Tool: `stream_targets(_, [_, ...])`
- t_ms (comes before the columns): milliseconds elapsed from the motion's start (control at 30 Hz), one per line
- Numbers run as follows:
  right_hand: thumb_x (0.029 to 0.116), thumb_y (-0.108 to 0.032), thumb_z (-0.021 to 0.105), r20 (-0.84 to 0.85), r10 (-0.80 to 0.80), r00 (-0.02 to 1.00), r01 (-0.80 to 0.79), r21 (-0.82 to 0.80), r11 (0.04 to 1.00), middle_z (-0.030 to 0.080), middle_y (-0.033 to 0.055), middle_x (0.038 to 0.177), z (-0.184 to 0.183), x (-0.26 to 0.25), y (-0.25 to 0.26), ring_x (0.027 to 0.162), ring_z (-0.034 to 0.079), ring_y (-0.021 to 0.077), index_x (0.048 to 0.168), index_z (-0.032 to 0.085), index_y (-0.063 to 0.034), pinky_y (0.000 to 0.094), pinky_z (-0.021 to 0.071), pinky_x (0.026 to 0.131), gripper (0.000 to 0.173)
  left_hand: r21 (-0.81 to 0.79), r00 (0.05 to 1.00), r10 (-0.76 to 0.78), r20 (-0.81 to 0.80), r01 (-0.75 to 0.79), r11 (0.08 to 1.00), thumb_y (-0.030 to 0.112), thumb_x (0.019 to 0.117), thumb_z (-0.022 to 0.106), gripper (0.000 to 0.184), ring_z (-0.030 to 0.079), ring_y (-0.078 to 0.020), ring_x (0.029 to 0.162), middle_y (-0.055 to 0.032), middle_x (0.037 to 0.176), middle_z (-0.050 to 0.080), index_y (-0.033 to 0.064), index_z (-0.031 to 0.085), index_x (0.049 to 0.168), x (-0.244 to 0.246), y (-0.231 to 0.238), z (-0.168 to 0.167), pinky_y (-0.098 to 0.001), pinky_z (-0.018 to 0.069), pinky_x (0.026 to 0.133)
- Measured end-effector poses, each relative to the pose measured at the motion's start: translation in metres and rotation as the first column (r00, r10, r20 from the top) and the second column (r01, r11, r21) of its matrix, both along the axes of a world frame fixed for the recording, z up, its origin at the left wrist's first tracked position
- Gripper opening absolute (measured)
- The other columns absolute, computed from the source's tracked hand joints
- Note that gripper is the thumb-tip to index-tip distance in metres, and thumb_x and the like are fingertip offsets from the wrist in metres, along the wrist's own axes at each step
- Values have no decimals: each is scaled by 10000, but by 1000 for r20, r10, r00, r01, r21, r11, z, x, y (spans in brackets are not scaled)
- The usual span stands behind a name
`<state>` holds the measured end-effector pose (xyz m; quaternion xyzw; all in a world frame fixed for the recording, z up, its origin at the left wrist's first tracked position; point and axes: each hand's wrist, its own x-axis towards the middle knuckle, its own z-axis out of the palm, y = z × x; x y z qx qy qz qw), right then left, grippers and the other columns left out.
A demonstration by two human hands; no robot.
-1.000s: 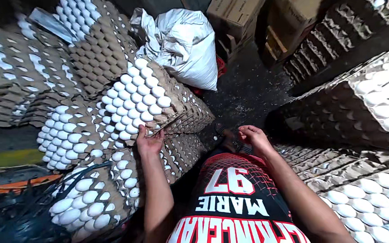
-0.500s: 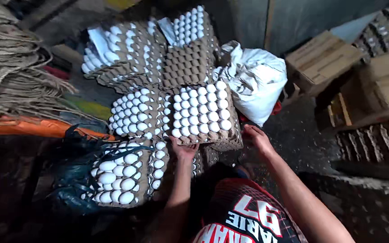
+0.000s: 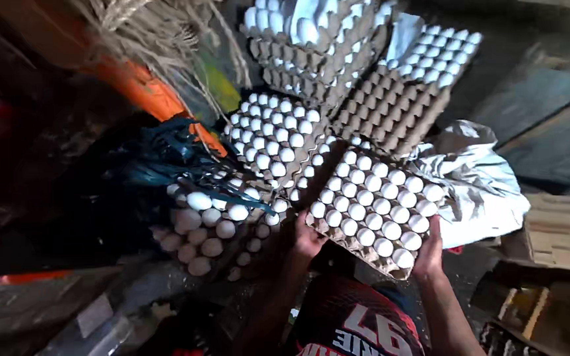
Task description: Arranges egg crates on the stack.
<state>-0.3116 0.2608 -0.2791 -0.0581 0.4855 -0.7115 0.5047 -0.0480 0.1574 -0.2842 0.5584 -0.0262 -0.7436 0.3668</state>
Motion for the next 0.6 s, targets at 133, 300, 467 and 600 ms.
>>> stream_targets(133, [1098,-532,268,-51,-59,997,62,64,996,697,28,1232,13,-4,-5,1116,681,142,1416,527,-181,408,606,914,540,-89,996,60,61,-54,995,541,1048,384,532,615,-317,1193,-130,1331,627,187,518,1423,-15,8,13,-577,511,951])
stream_targets(300, [1102,-523,266,-79,-85,993,86,18,996,710,13,1181,18,-15,1,1084,690,121,1361,556,-186,380,617,888,515,-286,993,112,31,-99,953,472,1089,338,504,587,-258,1241,-121,1354,612,139,518,1421,-32,19,25,-509,497,1009])
stream_targets(467, [1066,-551,350,-146,6,989,-26,-136,990,722,-40,1159,29,-58,36,1075,690,92,1292,618,-259,352,609,902,456,-471,996,85,-29,-88,877,470,1066,373,578,512,-217,1342,-127,1460,519,88,416,1498,-61,56,35,-461,428,1139])
stream_targets(600, [1090,-435,307,-247,-149,958,122,-121,985,738,-60,1076,74,-80,74,1027,693,49,1172,665,-220,291,596,900,425,-569,997,-54,-52,15,822,487,995,512,780,552,-163,1259,-168,1393,520,-23,244,1522,-90,84,58,-387,479,1079])
